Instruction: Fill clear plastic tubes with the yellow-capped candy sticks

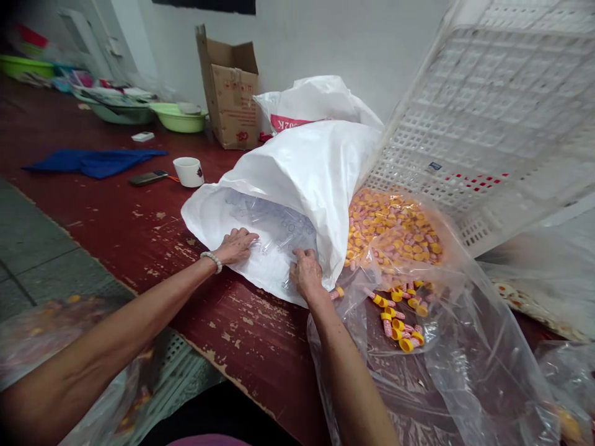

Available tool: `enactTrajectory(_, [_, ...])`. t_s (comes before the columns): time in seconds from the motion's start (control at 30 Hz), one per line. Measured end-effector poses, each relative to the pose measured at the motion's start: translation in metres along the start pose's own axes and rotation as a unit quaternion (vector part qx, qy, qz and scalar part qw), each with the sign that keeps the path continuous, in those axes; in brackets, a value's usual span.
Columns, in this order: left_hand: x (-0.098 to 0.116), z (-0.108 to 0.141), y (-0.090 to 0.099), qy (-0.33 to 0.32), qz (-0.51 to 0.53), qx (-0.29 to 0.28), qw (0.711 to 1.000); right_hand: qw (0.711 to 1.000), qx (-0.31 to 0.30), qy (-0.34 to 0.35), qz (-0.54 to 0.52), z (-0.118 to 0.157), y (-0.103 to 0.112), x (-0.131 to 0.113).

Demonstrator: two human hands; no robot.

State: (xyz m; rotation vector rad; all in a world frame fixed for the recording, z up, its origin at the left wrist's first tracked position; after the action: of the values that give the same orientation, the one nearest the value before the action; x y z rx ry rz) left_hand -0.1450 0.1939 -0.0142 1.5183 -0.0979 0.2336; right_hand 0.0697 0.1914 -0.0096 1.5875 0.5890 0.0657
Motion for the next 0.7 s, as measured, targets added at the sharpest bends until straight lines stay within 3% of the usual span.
enactTrajectory(0.33, [-0.009,0.008,0.006,-0.044,0.023,0.006,0.999,0.998,0.045,-0.017,-0.036,-0.003,0.001,0.004])
enactTrajectory(0.4, [-0.012,0.011,0.007,-0.032,0.067,0.058,0.996,0.997,0.065,-0.019,-0.043,-0.002,0.002,0.004])
enactTrajectory(0.47, [-0.017,0.014,0.010,0.007,0.187,0.134,0.973,0.994,0.088,-0.011,-0.058,-0.001,0.004,0.004])
enactTrajectory(0.5, [-0.020,0.015,0.012,0.037,0.285,0.163,0.944,0.993,0.097,-0.002,-0.069,-0.001,0.004,0.002])
enactTrajectory(0.53, [-0.024,0.017,0.013,0.076,0.405,0.169,0.895,0.991,0.103,0.007,-0.080,-0.001,0.005,0.001])
enactTrajectory(0.63, [-0.031,0.022,0.011,0.179,0.700,0.073,0.688,0.988,0.111,0.030,-0.105,-0.003,0.006,-0.009])
enactTrajectory(0.67, [-0.032,0.025,0.011,0.199,0.745,0.036,0.636,0.987,0.112,0.036,-0.108,-0.005,0.006,-0.014])
enactTrajectory(0.7, [-0.032,0.027,0.011,0.212,0.766,0.005,0.606,0.987,0.112,0.041,-0.108,-0.007,0.005,-0.019])
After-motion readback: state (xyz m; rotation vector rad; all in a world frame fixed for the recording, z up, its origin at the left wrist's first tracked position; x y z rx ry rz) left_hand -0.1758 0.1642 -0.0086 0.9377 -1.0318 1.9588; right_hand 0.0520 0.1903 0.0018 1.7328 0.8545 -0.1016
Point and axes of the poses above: each hand's wrist, its own z-axis away from the middle knuckle, its own y-axis out of the back of the hand, x = y × z, the point moved 2 cm from there along -z, towards the middle knuckle, and after that the axes turned 7 degrees about y, right-handed, at the moved point
